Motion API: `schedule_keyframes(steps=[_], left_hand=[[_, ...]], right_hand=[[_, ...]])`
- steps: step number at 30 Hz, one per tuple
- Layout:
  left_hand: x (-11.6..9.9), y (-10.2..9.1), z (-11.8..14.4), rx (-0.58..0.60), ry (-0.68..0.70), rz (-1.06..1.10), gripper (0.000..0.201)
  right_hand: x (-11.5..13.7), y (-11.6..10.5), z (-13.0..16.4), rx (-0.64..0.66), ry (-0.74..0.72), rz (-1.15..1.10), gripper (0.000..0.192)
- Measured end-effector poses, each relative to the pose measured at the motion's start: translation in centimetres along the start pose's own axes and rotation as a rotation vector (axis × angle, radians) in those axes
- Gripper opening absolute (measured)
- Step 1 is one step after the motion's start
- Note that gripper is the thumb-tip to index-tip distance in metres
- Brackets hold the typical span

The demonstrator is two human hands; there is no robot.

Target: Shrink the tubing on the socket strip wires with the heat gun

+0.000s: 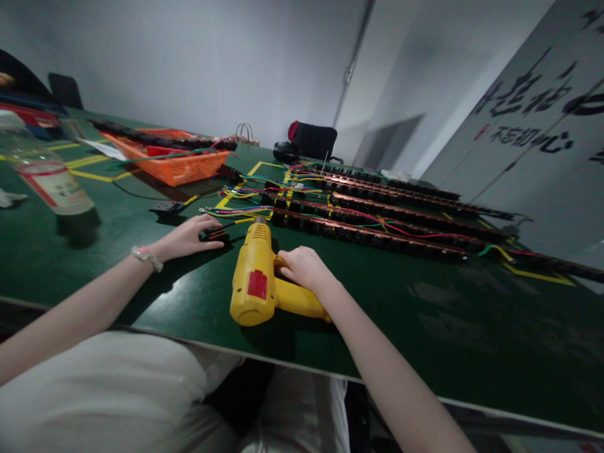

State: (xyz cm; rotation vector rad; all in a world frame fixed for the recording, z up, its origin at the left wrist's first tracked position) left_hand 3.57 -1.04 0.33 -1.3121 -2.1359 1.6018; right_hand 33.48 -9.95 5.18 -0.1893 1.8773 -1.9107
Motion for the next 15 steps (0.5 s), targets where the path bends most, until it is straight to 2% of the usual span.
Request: schedule_keyframes(steps=[9,15], left_hand=[[0.3,0.2,-0.3,0.013,0.044,-0.013,0.06],[0.9,-0.1,-0.1,-0.006,0.027,0.019,0.062]], right_hand=[[3.5,-0.9,-0.4,-0.008,-0.131,-0.041,0.019],[4.0,-0.9,-1.4,-0.001,-0.16,-0.041,0.021]])
Point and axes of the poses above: each hand's wrist, its own z-axis away from the middle knuckle, its own y-axis out of the palm, x = y × z, the point moved 1 cm from there along -z, towards the middle knuckle, and after that the axes turned 6 degrees about y, right-handed, at the moved point
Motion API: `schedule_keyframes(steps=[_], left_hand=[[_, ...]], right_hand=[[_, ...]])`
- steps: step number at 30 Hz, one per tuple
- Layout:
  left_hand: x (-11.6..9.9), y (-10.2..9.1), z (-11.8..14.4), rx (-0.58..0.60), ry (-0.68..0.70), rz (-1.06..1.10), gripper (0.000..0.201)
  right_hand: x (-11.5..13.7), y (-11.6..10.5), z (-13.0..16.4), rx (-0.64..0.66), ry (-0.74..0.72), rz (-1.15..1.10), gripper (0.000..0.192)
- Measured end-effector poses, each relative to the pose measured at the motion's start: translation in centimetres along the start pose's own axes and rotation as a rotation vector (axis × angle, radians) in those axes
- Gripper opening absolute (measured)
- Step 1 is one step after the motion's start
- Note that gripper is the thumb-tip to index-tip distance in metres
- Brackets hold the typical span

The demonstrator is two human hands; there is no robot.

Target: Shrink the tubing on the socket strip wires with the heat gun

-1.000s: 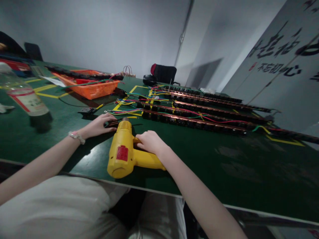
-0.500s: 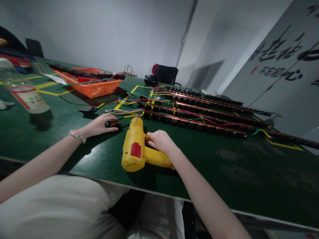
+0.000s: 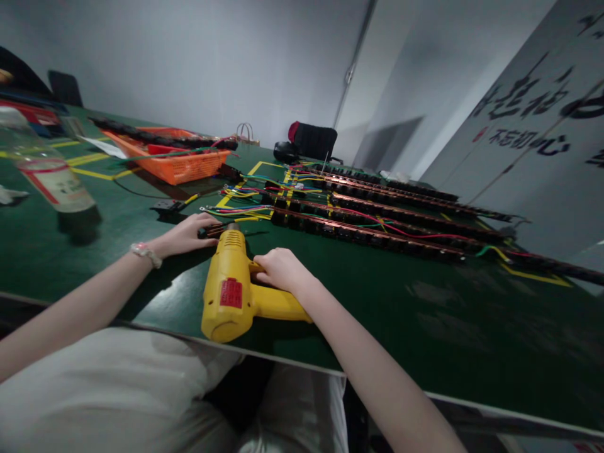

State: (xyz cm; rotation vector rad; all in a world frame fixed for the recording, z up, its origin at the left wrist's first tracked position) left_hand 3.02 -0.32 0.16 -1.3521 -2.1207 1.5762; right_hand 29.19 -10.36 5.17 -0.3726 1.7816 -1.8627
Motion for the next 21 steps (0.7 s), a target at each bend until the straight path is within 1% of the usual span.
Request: schedule_keyframes(steps=[4,10,14,21], left_hand=[[0.0,-0.1,0.1,-0.003,-0.01,0.023,0.062],[-0.2,-0.3,0.0,0.036,-0.009,0.053,0.063],[-0.5,-0.5,0.0,0.049,-0.032,0.064,0.059],[-0.6,-0.5,0.1,0.02,-0.061,0.065,0.061]], right_hand=[[-0.4,0.2,-0.3,-0.012,-0.013,-0.001,0.021],[-1.3,0.6,-0.5,-0.03,-0.005,0.002,0.021],[-2.4,0.8,-0.2,-0.031,0.031,0.014,0.021],[-4.4,1.1,0.8,-0.024,0.117,0.045,0.023]])
Point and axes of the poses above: each hand's wrist, its own z-axis away from the middle knuckle, its own y-axis out of the palm, x = y × z, the point moved 1 cm from there along -z, towards the middle knuckle, and after that the axes turned 6 degrees about y, right-handed, at the moved point
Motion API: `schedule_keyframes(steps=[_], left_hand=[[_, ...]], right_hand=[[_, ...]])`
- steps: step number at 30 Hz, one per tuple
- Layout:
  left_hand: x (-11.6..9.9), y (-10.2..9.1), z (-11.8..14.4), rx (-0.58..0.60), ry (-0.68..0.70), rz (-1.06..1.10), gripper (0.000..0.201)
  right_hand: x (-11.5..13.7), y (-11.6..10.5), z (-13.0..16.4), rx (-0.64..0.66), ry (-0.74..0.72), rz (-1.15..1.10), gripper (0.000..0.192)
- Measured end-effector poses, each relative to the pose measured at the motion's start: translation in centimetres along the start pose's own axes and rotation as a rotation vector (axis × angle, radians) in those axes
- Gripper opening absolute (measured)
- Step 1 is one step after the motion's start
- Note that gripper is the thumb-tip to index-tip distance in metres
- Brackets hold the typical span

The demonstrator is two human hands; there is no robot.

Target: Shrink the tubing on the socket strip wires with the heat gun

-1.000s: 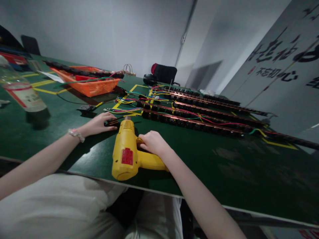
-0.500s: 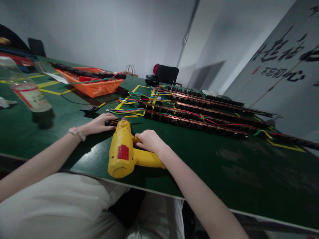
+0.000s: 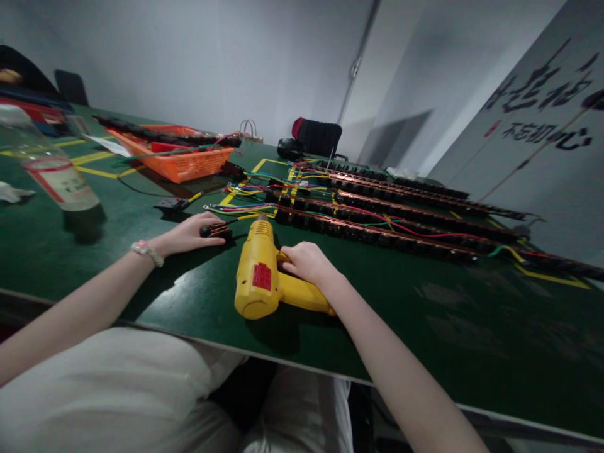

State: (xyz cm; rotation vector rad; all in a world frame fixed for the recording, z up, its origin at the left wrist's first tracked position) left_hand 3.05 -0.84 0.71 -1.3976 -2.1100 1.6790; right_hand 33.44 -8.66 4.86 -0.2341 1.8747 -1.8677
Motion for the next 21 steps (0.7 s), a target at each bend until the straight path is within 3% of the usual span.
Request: schedule_keyframes(steps=[7,15,21], left_hand=[[0.2,0.2,0.0,0.019,0.02,0.002,0.062],[0.8,1.2,0.0,0.059,-0.163,-0.094,0.071],[1.0,1.1,0.0,0.122,-0.167,-0.097,0.069]], right_hand=[[0.2,-0.2,0.6,0.0,0.004,0.036,0.022],[1.8,-0.8,0.4,0.019,-0.054,0.006,0.017],[3.4,-1.1,-0.4,0.009,-0.112,-0.004,0.017]])
Point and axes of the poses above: each hand's wrist, its own z-axis away from the middle knuckle, its own y-axis out of the palm, x = y × z, the point moved 1 cm from there along -z, towards the middle knuckle, and after that the axes turned 6 degrees about y, right-handed, at the moved point
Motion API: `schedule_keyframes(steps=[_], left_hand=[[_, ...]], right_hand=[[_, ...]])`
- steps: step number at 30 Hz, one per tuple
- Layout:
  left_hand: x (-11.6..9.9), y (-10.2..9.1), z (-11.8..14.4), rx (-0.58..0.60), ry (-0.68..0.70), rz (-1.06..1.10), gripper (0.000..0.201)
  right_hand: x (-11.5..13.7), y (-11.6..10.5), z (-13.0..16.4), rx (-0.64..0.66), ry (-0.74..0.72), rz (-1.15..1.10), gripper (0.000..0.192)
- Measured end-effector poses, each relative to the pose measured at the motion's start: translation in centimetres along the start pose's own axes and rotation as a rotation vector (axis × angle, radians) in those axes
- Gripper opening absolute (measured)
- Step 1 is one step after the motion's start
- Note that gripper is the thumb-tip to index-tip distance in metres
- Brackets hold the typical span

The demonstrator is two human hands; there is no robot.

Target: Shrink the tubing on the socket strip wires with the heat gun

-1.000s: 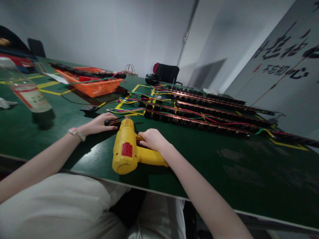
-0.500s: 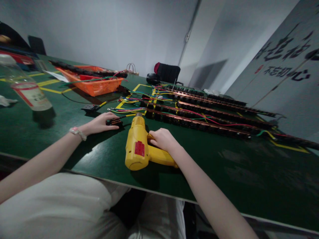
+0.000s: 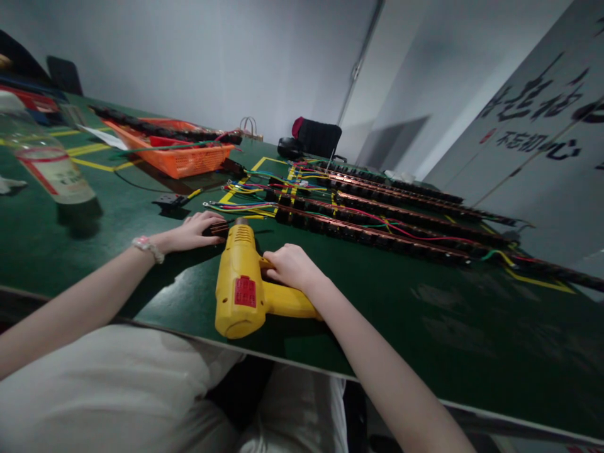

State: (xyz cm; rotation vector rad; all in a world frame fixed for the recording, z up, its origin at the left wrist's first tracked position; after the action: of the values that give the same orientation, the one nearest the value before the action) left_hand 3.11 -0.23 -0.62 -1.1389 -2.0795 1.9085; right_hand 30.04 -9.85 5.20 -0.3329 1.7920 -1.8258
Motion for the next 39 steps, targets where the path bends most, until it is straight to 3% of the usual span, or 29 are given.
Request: schedule_keyframes(steps=[11,23,28,34,39], left_hand=[[0.2,-0.5,0.1,0.005,0.006,0.013,0.07],[0.6,-0.9,0.2,0.008,0.108,0.044,0.064],[0.4,-1.2,0.4,-0.015,0.08,0.076,0.068],[0.2,-1.2,0.5,-0.024,0.075,0.077,0.069],[0.1,-1.1,0.5,-0.021,0.076,0.074,0.07]], right_hand=[[0.2,0.3,-0.6,-0.019,-0.031,-0.007,0.019],[0.1,0.1,-0.5,-0.002,-0.012,0.012,0.019],[0.1,0.3,-0.6,0.001,-0.029,-0.002,0.019],[-1.6,0.8,0.1,-0.006,0.022,0.022,0.02],[-3.4,1.1,1.5,0.066,0.111,0.046,0.021]])
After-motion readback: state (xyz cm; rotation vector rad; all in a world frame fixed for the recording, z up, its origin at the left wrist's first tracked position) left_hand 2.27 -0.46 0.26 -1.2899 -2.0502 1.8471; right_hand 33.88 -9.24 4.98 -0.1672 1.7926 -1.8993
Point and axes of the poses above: each hand's wrist, its own z-axis away from the middle knuckle, its own y-axis out of the palm, x = y × z, the point moved 1 cm from there along -z, towards the middle knuckle, and after that the axes turned 6 degrees about y, right-handed, at the moved point
